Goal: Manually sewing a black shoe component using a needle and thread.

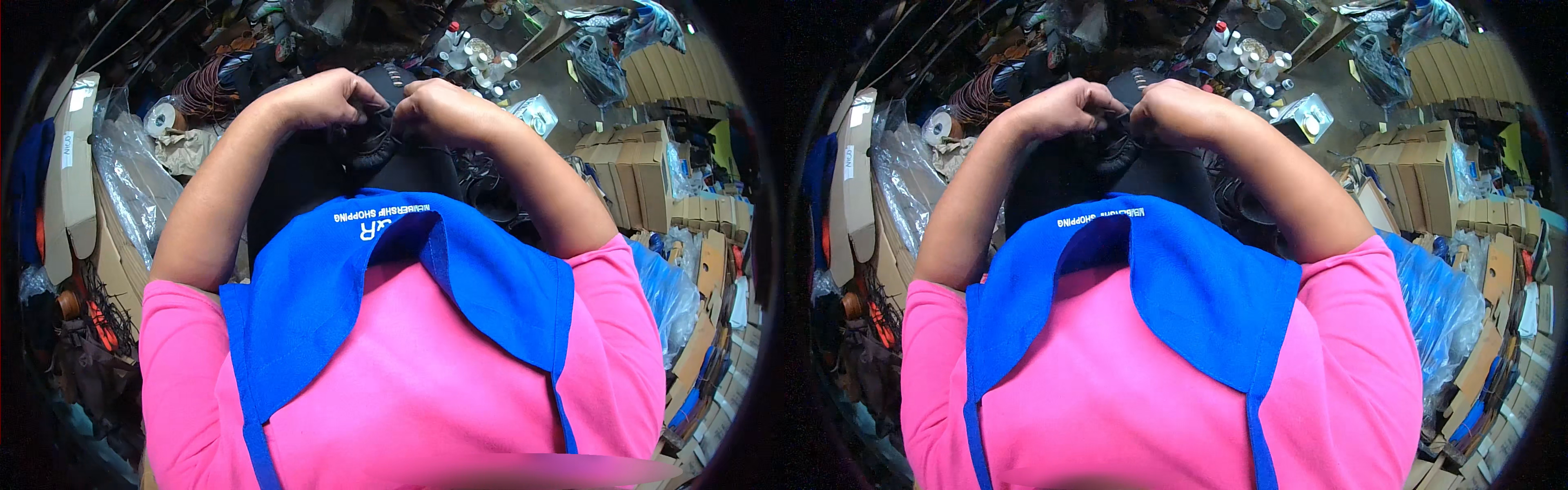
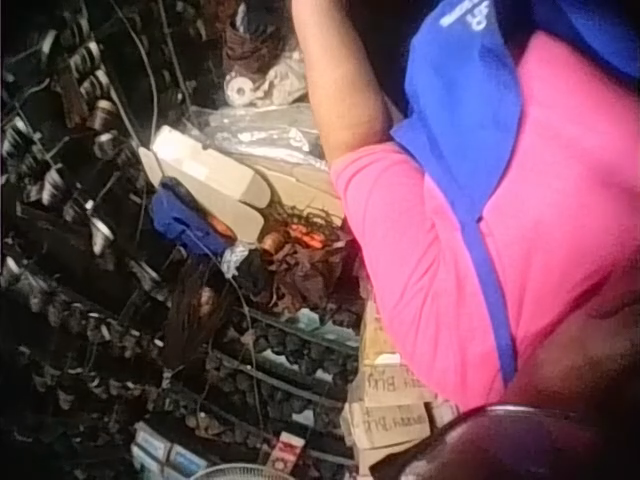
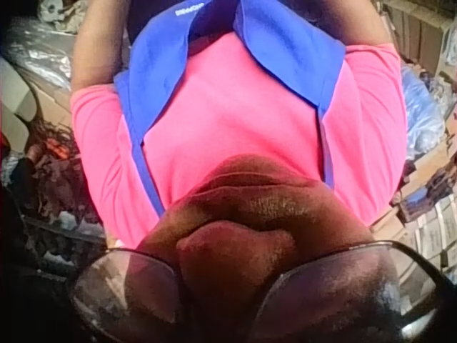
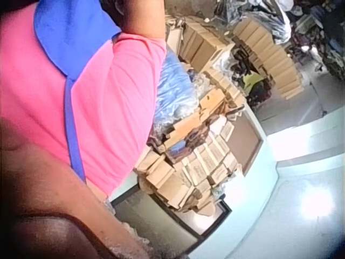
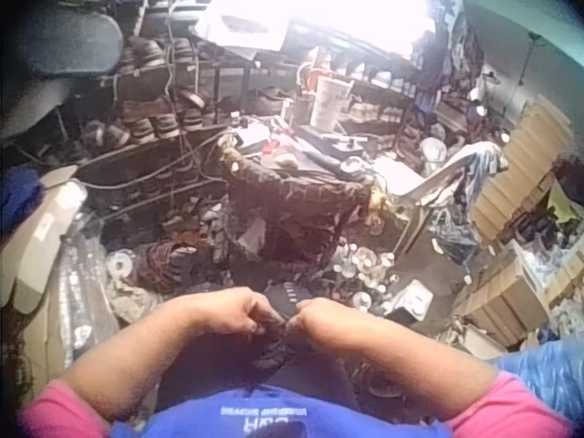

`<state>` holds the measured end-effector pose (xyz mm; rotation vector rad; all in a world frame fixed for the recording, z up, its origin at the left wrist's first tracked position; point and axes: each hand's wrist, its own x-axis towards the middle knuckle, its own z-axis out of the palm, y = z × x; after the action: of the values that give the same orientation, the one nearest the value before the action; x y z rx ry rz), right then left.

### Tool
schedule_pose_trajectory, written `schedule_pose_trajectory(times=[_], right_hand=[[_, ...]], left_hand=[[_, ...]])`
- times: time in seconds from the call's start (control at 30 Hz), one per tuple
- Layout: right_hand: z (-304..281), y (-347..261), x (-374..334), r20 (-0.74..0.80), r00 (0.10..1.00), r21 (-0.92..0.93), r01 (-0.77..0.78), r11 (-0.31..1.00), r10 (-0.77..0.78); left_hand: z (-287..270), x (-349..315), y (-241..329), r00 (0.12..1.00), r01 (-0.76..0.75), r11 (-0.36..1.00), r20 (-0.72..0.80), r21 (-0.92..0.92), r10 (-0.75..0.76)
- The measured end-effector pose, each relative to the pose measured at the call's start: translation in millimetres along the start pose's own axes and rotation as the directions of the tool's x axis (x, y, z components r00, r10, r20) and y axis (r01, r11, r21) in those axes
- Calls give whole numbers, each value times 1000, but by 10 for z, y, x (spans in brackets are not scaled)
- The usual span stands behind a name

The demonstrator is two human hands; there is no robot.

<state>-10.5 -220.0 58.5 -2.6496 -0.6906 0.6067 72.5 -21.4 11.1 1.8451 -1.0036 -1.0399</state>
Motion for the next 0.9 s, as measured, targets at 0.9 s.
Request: schedule_pose_trajectory(times=[0.9], right_hand=[[-58, 674, -831, -218, 971, 975, 212, 73, 93]], left_hand=[[341, -875, 159, 931, 180, 957, -355, 229, -90]])
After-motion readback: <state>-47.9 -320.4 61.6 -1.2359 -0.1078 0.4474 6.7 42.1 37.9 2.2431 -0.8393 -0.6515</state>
